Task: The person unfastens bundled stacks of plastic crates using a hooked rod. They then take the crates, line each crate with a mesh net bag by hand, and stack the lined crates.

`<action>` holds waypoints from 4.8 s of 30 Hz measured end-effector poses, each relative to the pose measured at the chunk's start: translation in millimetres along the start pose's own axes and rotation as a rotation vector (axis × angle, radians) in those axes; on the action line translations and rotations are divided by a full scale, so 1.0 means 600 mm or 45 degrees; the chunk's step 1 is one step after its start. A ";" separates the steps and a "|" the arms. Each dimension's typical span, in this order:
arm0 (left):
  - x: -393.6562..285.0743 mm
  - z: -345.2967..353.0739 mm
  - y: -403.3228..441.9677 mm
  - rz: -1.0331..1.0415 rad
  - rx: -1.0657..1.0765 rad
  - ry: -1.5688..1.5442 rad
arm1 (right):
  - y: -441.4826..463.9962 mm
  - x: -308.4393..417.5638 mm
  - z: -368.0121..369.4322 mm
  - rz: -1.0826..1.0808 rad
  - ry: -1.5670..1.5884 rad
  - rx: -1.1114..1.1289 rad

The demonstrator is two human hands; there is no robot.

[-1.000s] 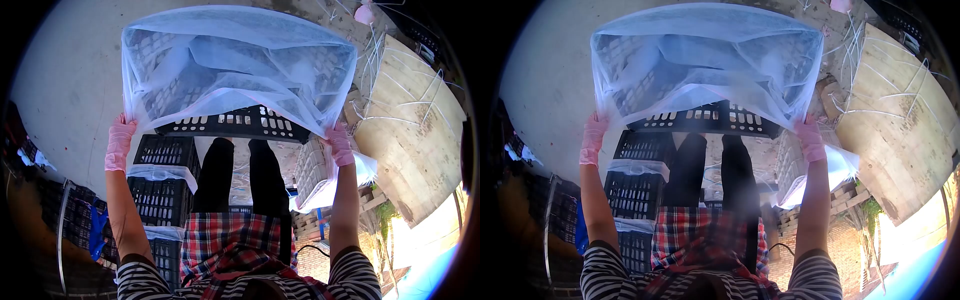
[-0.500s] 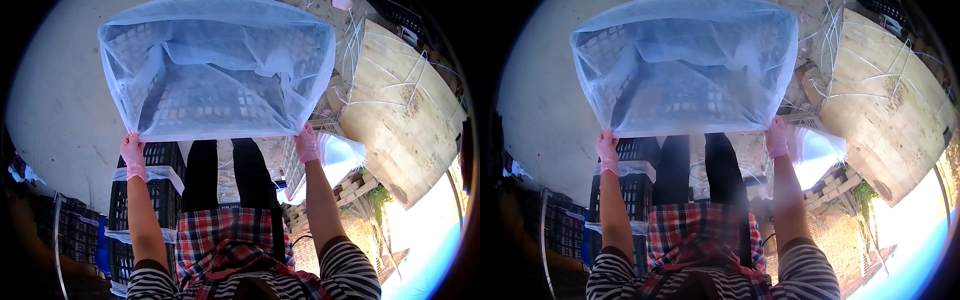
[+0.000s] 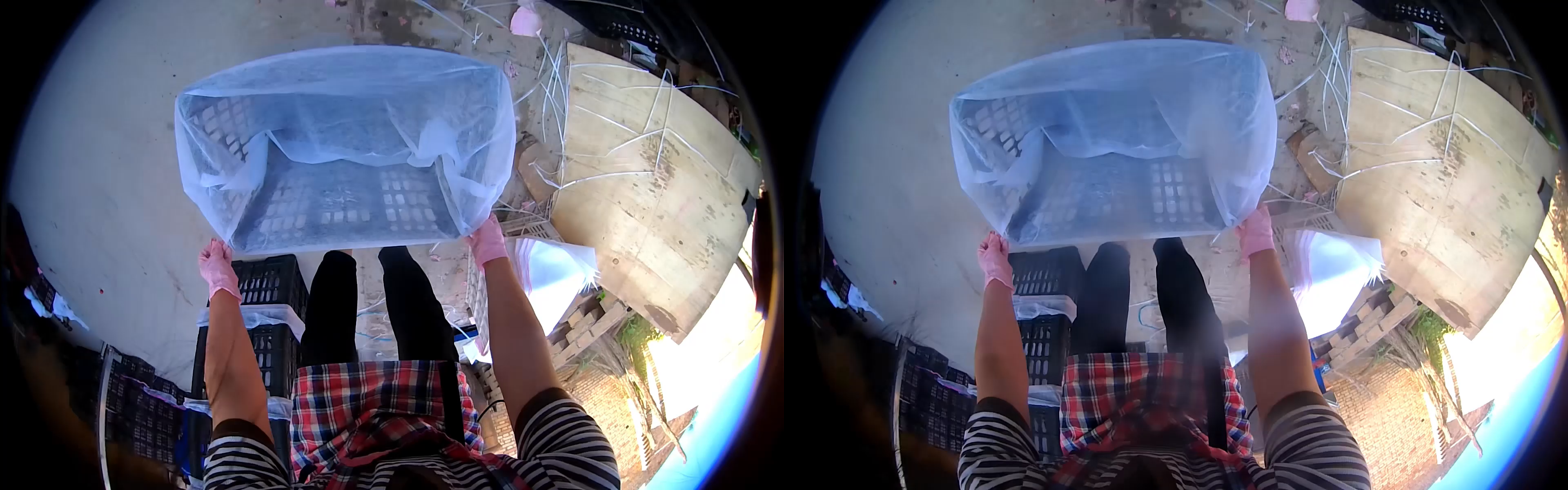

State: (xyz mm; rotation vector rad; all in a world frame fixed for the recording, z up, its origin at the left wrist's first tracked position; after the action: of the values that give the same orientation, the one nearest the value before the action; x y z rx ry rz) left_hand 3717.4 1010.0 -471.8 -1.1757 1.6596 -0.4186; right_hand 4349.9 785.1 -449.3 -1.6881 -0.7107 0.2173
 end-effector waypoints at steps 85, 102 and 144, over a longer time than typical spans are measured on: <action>-0.464 -0.034 -0.465 0.666 -0.089 0.798 | -0.452 0.206 0.027 -0.635 -0.404 0.130; -0.463 0.015 -0.432 0.198 0.081 0.475 | -0.501 0.261 0.077 -0.484 -0.138 0.135; -0.369 -0.073 -0.423 0.094 -0.066 1.020 | -0.516 0.147 -0.001 -0.788 -0.453 0.130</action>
State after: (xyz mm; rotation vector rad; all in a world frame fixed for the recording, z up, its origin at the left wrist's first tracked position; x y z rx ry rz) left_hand 3806.6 1068.6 -149.6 -1.0356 2.3943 -0.8825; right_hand 4316.8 859.5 -137.9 -1.2706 -1.4246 0.1105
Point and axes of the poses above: each hand's wrist, its own y-axis towards the middle knuckle, its own z-axis out of the palm, x = y × z, the point moved 9 cm from there along y, towards the middle knuckle, and after that the axes turned 6 degrees about y, right-handed, at the moved point
